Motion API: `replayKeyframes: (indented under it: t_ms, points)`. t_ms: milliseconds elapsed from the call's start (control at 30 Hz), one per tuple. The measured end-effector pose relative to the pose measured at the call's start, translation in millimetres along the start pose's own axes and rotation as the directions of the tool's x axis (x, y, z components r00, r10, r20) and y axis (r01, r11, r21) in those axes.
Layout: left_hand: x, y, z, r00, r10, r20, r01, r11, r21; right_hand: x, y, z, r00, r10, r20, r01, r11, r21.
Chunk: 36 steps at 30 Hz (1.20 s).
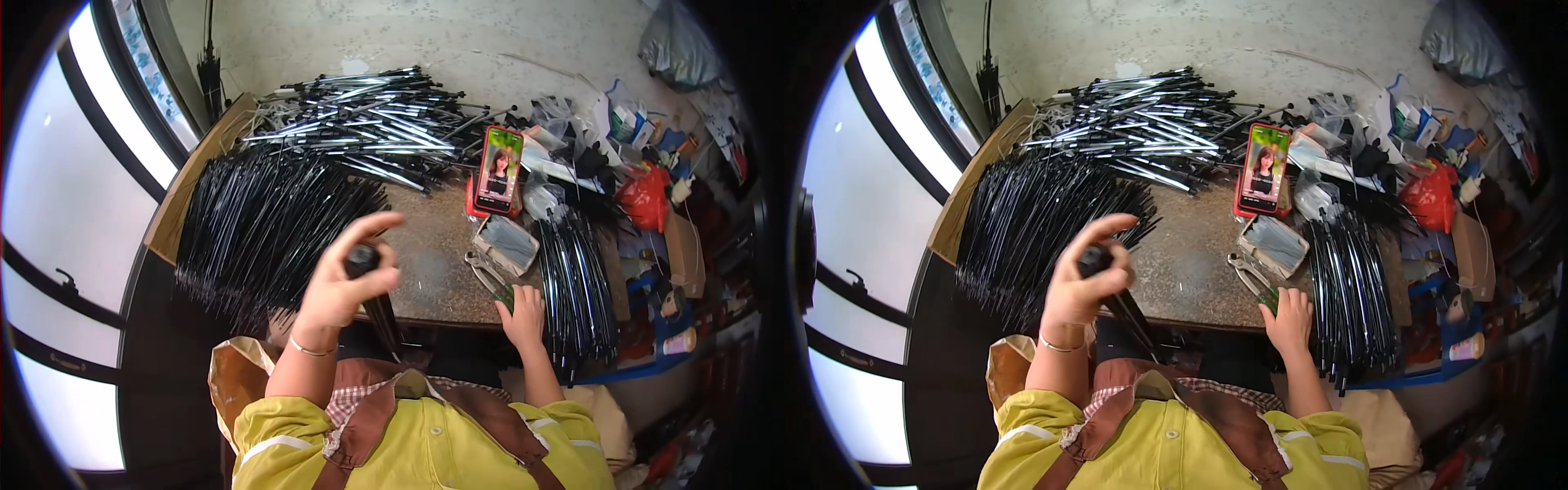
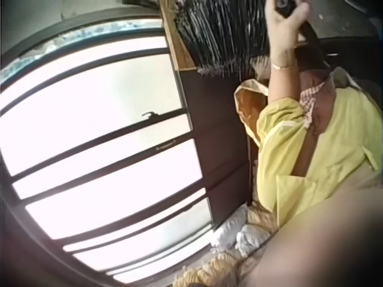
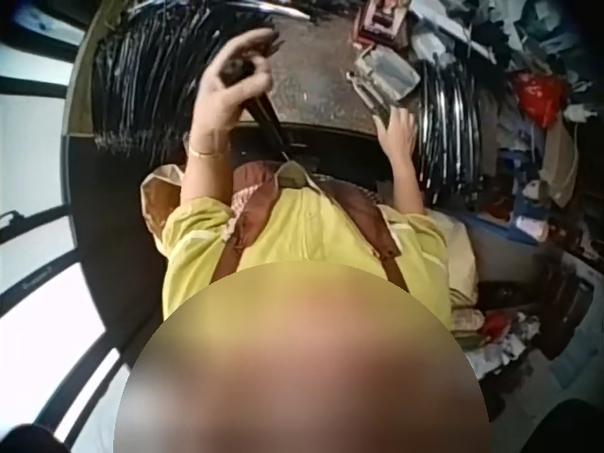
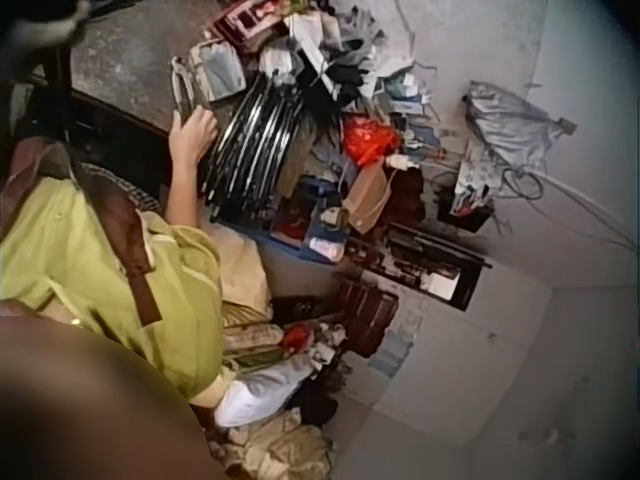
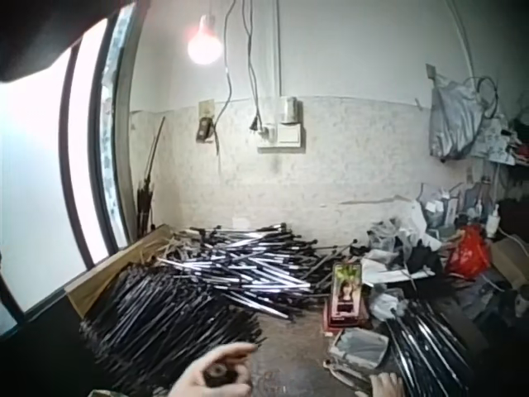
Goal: Bundling and securing groups of black wires or rods using ties and pliers.
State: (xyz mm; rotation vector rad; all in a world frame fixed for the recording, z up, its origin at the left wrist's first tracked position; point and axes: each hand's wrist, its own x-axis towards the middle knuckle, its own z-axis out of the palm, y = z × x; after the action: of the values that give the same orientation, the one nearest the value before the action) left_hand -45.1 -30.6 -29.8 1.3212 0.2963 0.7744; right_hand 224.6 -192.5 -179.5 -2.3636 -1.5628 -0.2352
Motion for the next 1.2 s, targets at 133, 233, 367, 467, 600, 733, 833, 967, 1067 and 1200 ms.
replayKeyframes:
  t_ms: [133, 233, 367, 467, 600, 733, 833, 967, 1067, 1200]
  points:
    - [18, 4, -7, 0.89, 0.336, -0.307, -0.434, 0.831, -0.349, 2, -24, 2, 0.992, -0.05, -0.118, 0.064, 0.99, 0.123]
    - [32, -15, 3, 0.722, 0.502, -0.476, -0.691, 0.501, -0.52, 17, -60, -21, 0.986, -0.1, -0.13, 0.157, 0.798, 0.582]
    - [30, -25, 5, 0.842, 0.535, -0.071, -0.492, 0.705, -0.511, 60, -68, -77, 0.965, 0.207, 0.159, -0.082, -0.338, 0.938]
    - [24, -13, -11, 0.766, 0.509, 0.393, -0.311, 0.828, -0.466, 67, -84, -119, 0.97, 0.2, 0.138, -0.024, -0.488, 0.873]
    - [31, 14, 21, 0.931, 0.229, 0.283, -0.29, 0.937, 0.196, 65, -97, -126, 0.978, 0.079, -0.192, 0.185, 0.089, 0.979]
    - [53, 13, 29, 0.861, 0.43, 0.271, -0.506, 0.768, 0.392, 70, -105, -112, 0.934, -0.229, -0.274, 0.356, 0.536, 0.766]
    - [61, -1, 12, 0.821, 0.338, 0.461, -0.535, 0.737, 0.413, 76, -95, -100, 0.895, -0.357, -0.269, 0.426, 0.503, 0.752]
    - [68, -12, 14, 0.748, 0.4, 0.53, -0.539, 0.832, 0.132, 92, -75, -87, 0.799, -0.57, -0.192, 0.488, 0.427, 0.762]
    - [79, -18, 28, 0.93, 0.365, 0.024, -0.357, 0.89, 0.285, 110, -97, -84, 0.782, -0.039, -0.622, 0.512, 0.61, 0.605]
    - [77, -24, 28, 0.948, 0.312, 0.061, -0.31, 0.95, -0.049, 82, -123, -88, 0.879, 0.26, -0.399, 0.292, 0.368, 0.883]
